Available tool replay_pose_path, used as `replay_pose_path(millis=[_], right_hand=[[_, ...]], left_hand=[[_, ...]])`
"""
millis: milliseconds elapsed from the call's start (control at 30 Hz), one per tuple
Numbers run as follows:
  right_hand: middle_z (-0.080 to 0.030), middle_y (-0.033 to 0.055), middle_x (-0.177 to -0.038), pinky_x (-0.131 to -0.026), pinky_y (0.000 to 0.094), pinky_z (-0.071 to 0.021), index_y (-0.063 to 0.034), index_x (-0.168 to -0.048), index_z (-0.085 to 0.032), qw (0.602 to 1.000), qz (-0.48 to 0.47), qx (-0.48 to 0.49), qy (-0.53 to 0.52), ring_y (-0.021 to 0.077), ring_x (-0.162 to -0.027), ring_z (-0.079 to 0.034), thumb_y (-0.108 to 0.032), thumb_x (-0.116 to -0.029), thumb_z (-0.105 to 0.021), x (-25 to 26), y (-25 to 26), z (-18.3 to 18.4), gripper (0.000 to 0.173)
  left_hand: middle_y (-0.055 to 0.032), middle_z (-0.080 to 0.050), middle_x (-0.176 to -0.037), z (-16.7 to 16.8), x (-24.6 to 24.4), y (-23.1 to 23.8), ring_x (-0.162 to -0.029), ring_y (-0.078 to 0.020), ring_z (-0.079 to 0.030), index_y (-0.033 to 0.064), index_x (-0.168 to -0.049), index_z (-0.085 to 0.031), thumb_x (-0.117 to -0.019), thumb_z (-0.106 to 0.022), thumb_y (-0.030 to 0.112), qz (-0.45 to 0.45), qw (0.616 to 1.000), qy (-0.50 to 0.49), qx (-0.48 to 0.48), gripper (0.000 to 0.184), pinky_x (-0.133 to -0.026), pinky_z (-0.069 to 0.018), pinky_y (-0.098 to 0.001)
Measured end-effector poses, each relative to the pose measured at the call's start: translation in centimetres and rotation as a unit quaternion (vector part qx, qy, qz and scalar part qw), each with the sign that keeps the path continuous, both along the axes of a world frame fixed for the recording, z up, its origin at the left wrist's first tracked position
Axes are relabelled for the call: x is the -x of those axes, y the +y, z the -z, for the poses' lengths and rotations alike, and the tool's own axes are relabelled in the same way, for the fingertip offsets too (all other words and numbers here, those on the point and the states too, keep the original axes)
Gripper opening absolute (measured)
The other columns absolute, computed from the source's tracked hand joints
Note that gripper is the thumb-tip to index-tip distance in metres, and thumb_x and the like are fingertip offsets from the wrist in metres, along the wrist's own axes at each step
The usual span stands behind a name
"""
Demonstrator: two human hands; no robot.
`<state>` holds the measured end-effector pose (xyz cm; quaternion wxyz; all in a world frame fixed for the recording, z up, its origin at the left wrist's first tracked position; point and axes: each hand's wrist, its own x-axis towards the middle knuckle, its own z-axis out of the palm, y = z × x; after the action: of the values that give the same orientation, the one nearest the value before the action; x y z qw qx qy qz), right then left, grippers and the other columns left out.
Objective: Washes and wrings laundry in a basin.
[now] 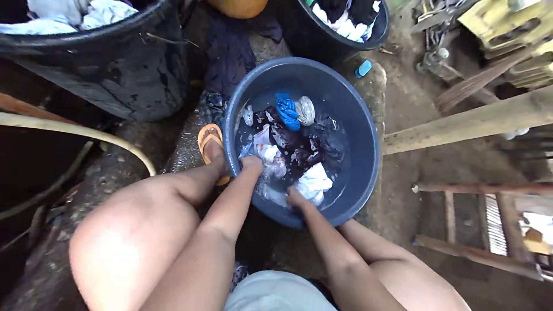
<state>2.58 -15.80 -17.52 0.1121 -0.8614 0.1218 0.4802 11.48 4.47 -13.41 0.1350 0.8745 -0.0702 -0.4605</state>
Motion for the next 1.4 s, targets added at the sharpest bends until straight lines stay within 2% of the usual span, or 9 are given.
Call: replay_pose_path(millis=[167, 300, 467, 600, 833, 1067, 1233, 1300, 1400], right_hand=[[-0.052, 0.0265, -0.140, -0.098, 0.0451, -0.0517, 0.0044, -0.143, -0.042, 0.926, 0.247, -0.210, -0.190, 0.0299, -0.119, -0.060, -0.007, -0.1016, -0.054, -0.1, -1.1, -5.5, 0.045], [-0.052, 0.0153, -0.140, -0.081, 0.0358, -0.0598, -0.0095, -0.158, -0.014, 0.831, 0.299, -0.437, -0.170, 0.0170, -0.102, -0.066, -0.010, -0.0805, -0.072, 1.0, -1.9, -7.5, 0.097], [-0.057, 0.0290, -0.137, -0.110, 0.0487, -0.0451, 0.0087, -0.136, -0.053, 0.940, 0.176, -0.184, -0.229, 0.0351, -0.129, -0.056, -0.006, -0.0942, -0.068, 0.1, -1.3, -2.4, 0.047], [-0.046, 0.0326, -0.150, -0.115, 0.0617, -0.0382, 0.0023, -0.155, -0.037, 0.995, 0.052, -0.055, -0.062, 0.0466, -0.140, -0.047, -0.011, -0.0986, -0.063, 0.8, -0.1, 1.2, 0.063], [-0.054, 0.0289, -0.143, -0.114, 0.0556, -0.0396, 0.0053, -0.140, -0.053, 0.983, 0.066, -0.134, -0.109, 0.0399, -0.136, -0.052, -0.012, -0.1048, -0.054, -0.8, 0.2, -5.4, 0.039], [-0.058, 0.0203, -0.137, -0.097, 0.0437, -0.0537, -0.0018, -0.145, -0.049, 0.728, 0.458, -0.405, -0.310, 0.0264, -0.114, -0.063, -0.006, -0.1034, -0.056, 2.8, -3.7, -13.1, 0.042], [-0.066, 0.0105, -0.109, -0.080, 0.0393, -0.0578, -0.0115, -0.135, -0.052, 0.495, 0.648, -0.542, -0.202, 0.0205, -0.094, -0.066, -0.055, -0.1087, -0.033, 4.3, -2.0, -11.9, 0.054], [-0.068, 0.0089, -0.106, -0.082, 0.0359, -0.0582, -0.0096, -0.137, -0.052, 0.485, 0.607, -0.597, -0.200, 0.0180, -0.093, -0.068, -0.050, -0.1109, -0.028, 4.9, -1.9, -12.1, 0.054], [-0.062, 0.0061, -0.097, -0.076, 0.0319, -0.0562, -0.0018, -0.128, -0.049, 0.617, 0.488, -0.557, -0.267, 0.0122, -0.082, -0.063, -0.008, -0.1059, -0.048, 4.6, -2.9, -13.9, 0.023]], left_hand=[[-0.0274, -0.063, -0.130, -4.7, 1.0, -3.5, -0.124, -0.0471, -0.059, -0.0024, -0.124, -0.067, -0.0980, -0.065, 0.025, -0.046, 0.991, -0.036, 0.120, 0.038, -0.097, -0.0467, -0.0691], [-0.0287, -0.061, -0.132, -6.5, 2.3, -6.6, -0.126, -0.0454, -0.057, -0.0041, -0.130, -0.062, -0.0999, -0.060, 0.021, -0.024, 0.973, -0.018, 0.229, 0.040, -0.103, -0.0443, -0.0667], [-0.0267, -0.057, -0.140, -5.4, 3.4, -6.5, -0.133, -0.0437, -0.053, -0.0009, -0.136, -0.059, -0.1064, -0.052, 0.034, 0.038, 0.983, 0.013, 0.177, 0.046, -0.105, -0.0421, -0.0664], [-0.0269, -0.056, -0.142, -3.7, 3.1, -4.6, -0.134, -0.0466, -0.051, 0.0029, -0.138, -0.060, -0.1020, -0.059, 0.026, 0.046, 0.993, -0.002, 0.113, 0.043, -0.105, -0.0411, -0.0692], [-0.0273, -0.052, -0.147, -2.4, 2.8, -3.9, -0.133, -0.0446, -0.053, 0.0067, -0.151, -0.046, -0.0956, -0.073, 0.019, 0.118, 0.984, 0.034, 0.129, 0.063, -0.109, -0.0424, -0.0621], [-0.0297, -0.064, -0.125, -7.2, 5.8, -7.3, -0.122, -0.0449, -0.060, -0.0026, -0.128, -0.064, -0.0988, -0.066, 0.030, 0.049, 0.968, -0.077, 0.232, 0.044, -0.105, -0.0445, -0.0640], [-0.0251, -0.062, -0.131, -11.9, 8.9, -10.3, -0.122, -0.0376, -0.061, -0.0026, -0.125, -0.067, -0.0898, -0.075, 0.017, 0.014, 0.929, -0.177, 0.324, 0.041, -0.106, -0.0482, -0.0544], [-0.0259, -0.058, -0.137, -13.0, 9.5, -10.1, -0.125, -0.0391, -0.059, -0.0020, -0.125, -0.067, -0.0868, -0.079, 0.020, 0.052, 0.937, -0.194, 0.287, 0.046, -0.107, -0.0473, -0.0552], [-0.0319, -0.046, -0.144, -13.6, 9.9, -8.3, -0.131, -0.0420, -0.050, -0.0069, -0.138, -0.052, -0.0791, -0.088, 0.026, -0.034, 0.933, -0.133, 0.332, 0.077, -0.109, -0.0445, -0.0533]])
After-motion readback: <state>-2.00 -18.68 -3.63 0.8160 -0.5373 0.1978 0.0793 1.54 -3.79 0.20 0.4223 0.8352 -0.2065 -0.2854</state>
